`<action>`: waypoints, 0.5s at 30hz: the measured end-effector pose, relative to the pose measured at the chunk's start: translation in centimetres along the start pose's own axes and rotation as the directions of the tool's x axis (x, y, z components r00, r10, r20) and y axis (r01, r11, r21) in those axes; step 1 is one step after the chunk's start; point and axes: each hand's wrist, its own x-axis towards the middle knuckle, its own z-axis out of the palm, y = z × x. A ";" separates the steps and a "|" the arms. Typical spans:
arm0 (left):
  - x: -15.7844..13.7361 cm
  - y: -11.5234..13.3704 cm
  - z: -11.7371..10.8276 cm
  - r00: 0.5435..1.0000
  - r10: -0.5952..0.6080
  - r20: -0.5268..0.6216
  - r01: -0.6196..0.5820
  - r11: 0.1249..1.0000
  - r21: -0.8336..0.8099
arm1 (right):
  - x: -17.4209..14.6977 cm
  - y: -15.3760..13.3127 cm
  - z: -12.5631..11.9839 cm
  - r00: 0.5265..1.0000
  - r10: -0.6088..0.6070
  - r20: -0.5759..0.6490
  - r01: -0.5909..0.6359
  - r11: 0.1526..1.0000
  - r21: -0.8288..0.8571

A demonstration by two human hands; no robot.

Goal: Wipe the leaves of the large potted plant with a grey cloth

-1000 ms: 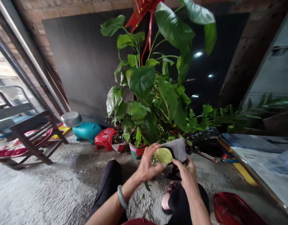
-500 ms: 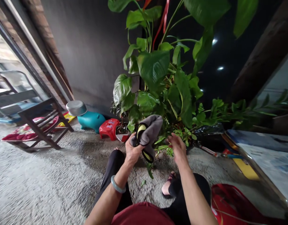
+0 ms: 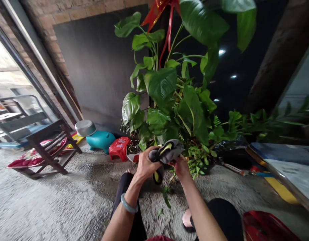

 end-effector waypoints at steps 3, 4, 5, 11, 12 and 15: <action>0.7 1.6 0.0 0.993 0.098 -0.068 -0.100 0.994 -0.033 | -1.0 -0.3 -0.5 0.997 -0.060 -0.046 0.060 0.998 -0.003; 1.4 2.4 0.0 0.979 0.159 -0.130 -0.165 0.986 -0.037 | -1.1 -0.4 -0.5 0.995 -0.081 -0.064 0.081 0.997 -0.007; 2.4 3.1 0.0 0.959 0.217 -0.184 -0.226 0.974 -0.029 | -1.2 -0.5 -0.5 0.992 -0.101 -0.079 0.101 0.995 -0.011; 5.2 3.1 0.8 0.985 0.174 -0.001 -0.172 0.975 0.142 | -1.6 -0.4 0.2 0.987 -0.133 -0.087 0.134 0.991 0.005; 4.8 2.9 0.8 0.989 0.120 0.087 -0.134 0.976 0.173 | -1.6 -0.4 0.2 0.988 -0.130 -0.084 0.131 0.991 0.009; 3.1 3.4 0.1 0.956 0.069 0.286 -0.120 0.979 0.167 | -1.6 -0.4 -0.2 0.988 -0.126 -0.086 0.127 0.992 0.008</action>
